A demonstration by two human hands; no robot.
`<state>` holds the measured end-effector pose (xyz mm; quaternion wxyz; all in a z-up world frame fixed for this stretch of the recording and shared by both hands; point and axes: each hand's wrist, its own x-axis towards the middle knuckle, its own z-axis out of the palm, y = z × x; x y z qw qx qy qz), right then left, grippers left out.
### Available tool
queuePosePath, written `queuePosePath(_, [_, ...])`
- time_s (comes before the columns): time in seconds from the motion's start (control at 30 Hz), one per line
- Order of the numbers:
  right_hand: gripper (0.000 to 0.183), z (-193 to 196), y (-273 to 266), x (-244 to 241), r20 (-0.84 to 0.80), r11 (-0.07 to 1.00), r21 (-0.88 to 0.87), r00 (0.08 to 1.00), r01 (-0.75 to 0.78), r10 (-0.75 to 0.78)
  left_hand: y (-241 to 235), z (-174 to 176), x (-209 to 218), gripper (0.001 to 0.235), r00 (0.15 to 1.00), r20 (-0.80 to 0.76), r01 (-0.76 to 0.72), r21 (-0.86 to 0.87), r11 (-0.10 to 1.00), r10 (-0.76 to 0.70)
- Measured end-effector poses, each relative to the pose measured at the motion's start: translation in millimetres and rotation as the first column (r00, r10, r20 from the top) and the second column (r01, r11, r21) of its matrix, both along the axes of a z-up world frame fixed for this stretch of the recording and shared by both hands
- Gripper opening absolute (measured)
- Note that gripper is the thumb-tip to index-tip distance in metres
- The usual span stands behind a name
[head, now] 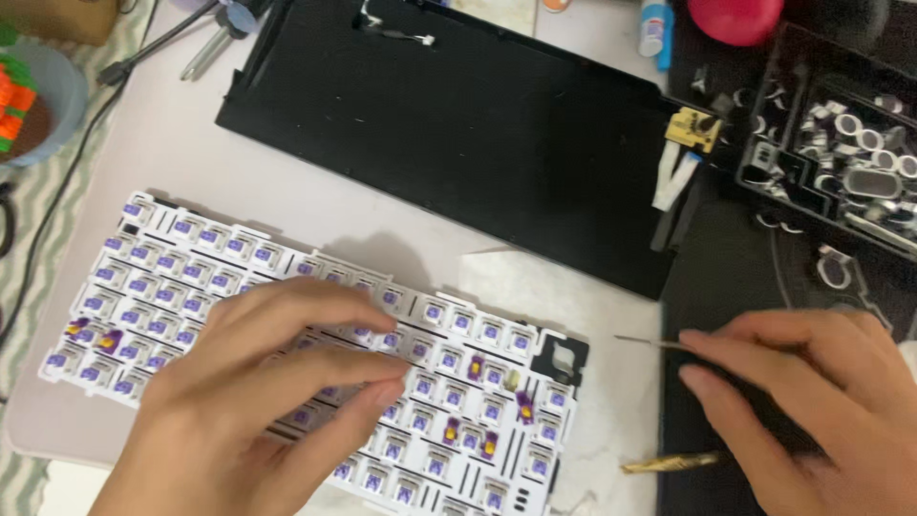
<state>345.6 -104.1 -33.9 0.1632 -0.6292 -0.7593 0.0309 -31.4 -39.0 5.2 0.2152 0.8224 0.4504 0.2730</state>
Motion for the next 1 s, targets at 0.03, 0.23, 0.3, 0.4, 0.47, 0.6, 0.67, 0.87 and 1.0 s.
queuePosePath(0.03, [0.031, -1.9, -4.0, 10.1, 0.003, 1.0, 0.002, 1.0, -0.001, 0.001, -5.6, -0.7, 1.3, 0.008, 1.0, 0.003, -0.001, 0.002, 1.0, 0.001])
queuePosePath(0.23, [0.024, -28.4, -27.5, 39.8, 0.076, 0.922, 0.11, 0.928, -0.372, 0.366, -23.9, -12.5, 2.3, 0.02, 0.996, 0.084, -0.032, 0.11, 0.993, 0.023])
queuePosePath(0.3, [0.012, -25.8, -32.1, 33.1, -0.109, 0.964, 0.075, 0.958, -0.257, 0.264, -25.2, -13.7, 4.5, 0.016, 0.998, 0.067, 0.007, 0.046, 0.999, -0.01])
queuePosePath(0.4, [0.015, -10.2, -26.5, 19.4, -0.459, 0.991, -0.021, 0.882, -0.135, 0.11, -16.6, -5.5, 11.7, 0.012, 0.996, 0.084, 0.032, 0.04, 0.999, -0.035])
queuePosePath(0.47, [0.02, 8.1, -15.2, -10.8, -0.556, 0.993, -0.071, 0.83, -0.096, 0.041, -13.2, -7.2, 14.1, 0.014, 0.995, 0.085, 0.049, 0.034, 0.998, -0.051])
queuePosePath(0.6, [0.026, 37.2, 18.5, -56.9, -0.402, 0.975, -0.21, 0.915, -0.073, -0.019, -3.1, -9.9, 24.7, 0.014, 0.99, 0.082, 0.103, 0.09, 0.991, -0.11])
queuePosePath(0.67, [0.022, 27.0, 21.7, -65.8, -0.401, 0.979, -0.184, 0.916, -0.089, 0.008, -0.5, -11.9, 28.0, 0.015, 0.989, 0.094, 0.109, 0.073, 0.991, -0.116])
queuePosePath(0.87, [0.015, 15.7, 20.7, -89.4, -0.372, 0.993, -0.103, 0.928, -0.06, 0.017, 4.5, -10.4, 35.3, 0.012, 0.991, 0.105, 0.089, -0.038, 0.995, -0.084])
queuePosePath(1.0, [0.015, 8.4, 23.2, -86.3, -0.334, 0.993, -0.093, 0.942, -0.066, 0.031, 6.5, -16.1, 38.8, 0.014, 0.991, 0.131, 0.049, -0.063, 0.997, -0.04])
